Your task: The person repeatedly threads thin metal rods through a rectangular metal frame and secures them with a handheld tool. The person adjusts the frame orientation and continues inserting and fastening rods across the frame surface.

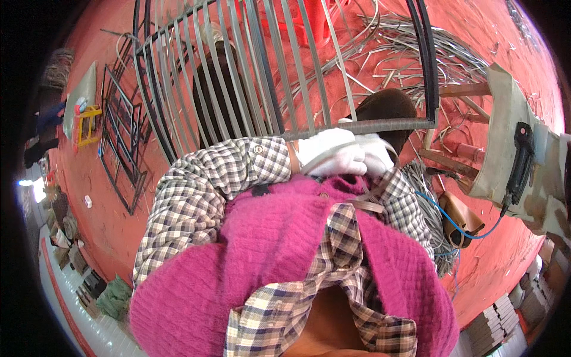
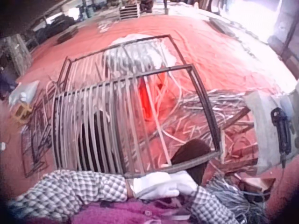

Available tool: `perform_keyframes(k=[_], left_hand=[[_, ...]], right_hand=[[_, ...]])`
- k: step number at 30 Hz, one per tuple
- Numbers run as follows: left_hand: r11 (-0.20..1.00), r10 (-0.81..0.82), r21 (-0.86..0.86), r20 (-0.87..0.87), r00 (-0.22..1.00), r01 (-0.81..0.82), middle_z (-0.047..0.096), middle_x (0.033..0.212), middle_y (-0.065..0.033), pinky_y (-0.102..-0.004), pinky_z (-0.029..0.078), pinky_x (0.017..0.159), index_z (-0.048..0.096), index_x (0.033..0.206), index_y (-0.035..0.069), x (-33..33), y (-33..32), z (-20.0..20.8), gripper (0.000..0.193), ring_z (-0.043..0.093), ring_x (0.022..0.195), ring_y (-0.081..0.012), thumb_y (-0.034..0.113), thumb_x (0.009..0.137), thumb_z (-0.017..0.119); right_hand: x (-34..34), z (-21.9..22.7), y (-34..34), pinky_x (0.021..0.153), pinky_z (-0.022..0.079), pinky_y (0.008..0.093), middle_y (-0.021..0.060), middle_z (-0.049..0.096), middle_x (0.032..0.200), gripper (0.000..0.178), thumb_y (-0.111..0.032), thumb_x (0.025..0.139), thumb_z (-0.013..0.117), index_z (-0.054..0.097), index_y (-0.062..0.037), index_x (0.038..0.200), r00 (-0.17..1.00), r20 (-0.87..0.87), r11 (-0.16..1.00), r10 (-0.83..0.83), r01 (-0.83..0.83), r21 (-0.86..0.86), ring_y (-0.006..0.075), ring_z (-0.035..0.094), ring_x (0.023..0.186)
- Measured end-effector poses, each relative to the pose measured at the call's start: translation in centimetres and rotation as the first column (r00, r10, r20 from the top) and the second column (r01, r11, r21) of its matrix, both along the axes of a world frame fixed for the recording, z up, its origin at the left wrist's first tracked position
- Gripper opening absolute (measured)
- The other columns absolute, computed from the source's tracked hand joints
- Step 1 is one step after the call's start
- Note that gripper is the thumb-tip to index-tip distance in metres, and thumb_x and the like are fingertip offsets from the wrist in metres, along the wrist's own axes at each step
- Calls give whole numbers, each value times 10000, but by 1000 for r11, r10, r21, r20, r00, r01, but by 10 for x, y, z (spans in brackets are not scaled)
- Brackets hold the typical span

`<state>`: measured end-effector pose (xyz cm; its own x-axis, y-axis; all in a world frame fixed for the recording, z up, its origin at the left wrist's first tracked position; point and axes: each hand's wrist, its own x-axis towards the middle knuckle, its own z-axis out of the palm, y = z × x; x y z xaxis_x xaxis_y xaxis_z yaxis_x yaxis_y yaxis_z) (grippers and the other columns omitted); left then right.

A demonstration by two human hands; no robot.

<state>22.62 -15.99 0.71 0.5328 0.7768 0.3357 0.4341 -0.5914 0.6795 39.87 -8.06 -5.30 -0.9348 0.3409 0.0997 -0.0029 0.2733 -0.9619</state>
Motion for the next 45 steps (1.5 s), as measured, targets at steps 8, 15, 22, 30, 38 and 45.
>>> perform_keyframes(k=[8, 15, 22, 30, 38, 45], left_hand=[[871, 489, 173, -228, 842, -459, 576, 1065, -46, -435, 423, 928, 546, 1081, 127, -57, -30, 6, 578, 556, 1044, -285, 299, 601, 819], [813, 580, 214, -232, 781, -541, 546, 1130, -35, -440, 398, 972, 535, 1112, 148, -53, -32, -2, 638, 510, 1112, -273, 261, 572, 855], [808, 589, 220, -266, 763, -547, 560, 1148, -39, -430, 404, 972, 539, 1130, 150, -54, -31, -3, 652, 516, 1123, -279, 257, 571, 856], [799, 595, 277, -245, 766, -533, 559, 1127, -34, -438, 401, 980, 537, 1126, 143, -54, -31, 3, 664, 514, 1122, -276, 265, 553, 849], [794, 607, 288, -315, 729, -536, 551, 1044, -31, -432, 371, 999, 570, 1019, 131, -41, -27, -5, 394, 497, 1104, -267, 227, 663, 710], [815, 580, 231, -360, 731, -532, 542, 1078, -31, -450, 339, 1027, 551, 1050, 132, -51, -22, -3, 603, 478, 1148, -262, 316, 553, 839]], right_hand=[[-17, 12, -32, 648, 485, 436, 203, 640, 769, 265, -273, 939, 513, 601, -24, 922, 887, 446, 981, -121, 38, 190, 399, 624, 754], [-13, 50, -34, 673, 499, 442, 155, 604, 785, 197, -238, 894, 531, 609, -77, 813, 833, 548, 866, -77, -216, 451, 360, 619, 772], [-17, 43, -25, 722, 473, 489, 187, 640, 834, 308, -337, 915, 473, 618, -70, 873, 818, 574, 920, 13, -235, 313, 403, 617, 833], [6, 58, -36, 732, 460, 453, 160, 614, 936, 264, -294, 913, 515, 596, -68, 805, 852, 512, 928, -108, -98, 359, 371, 584, 905], [-32, 78, -39, 861, 450, 291, 59, 659, 928, 196, -128, 922, 526, 659, 11, 885, 991, 103, 889, -89, 125, -440, 147, 593, 897], [-28, 74, -51, 703, 451, 292, 68, 599, 741, 269, -156, 902, 494, 609, 13, 727, 961, 275, 866, -33, 165, -473, 158, 565, 710]])
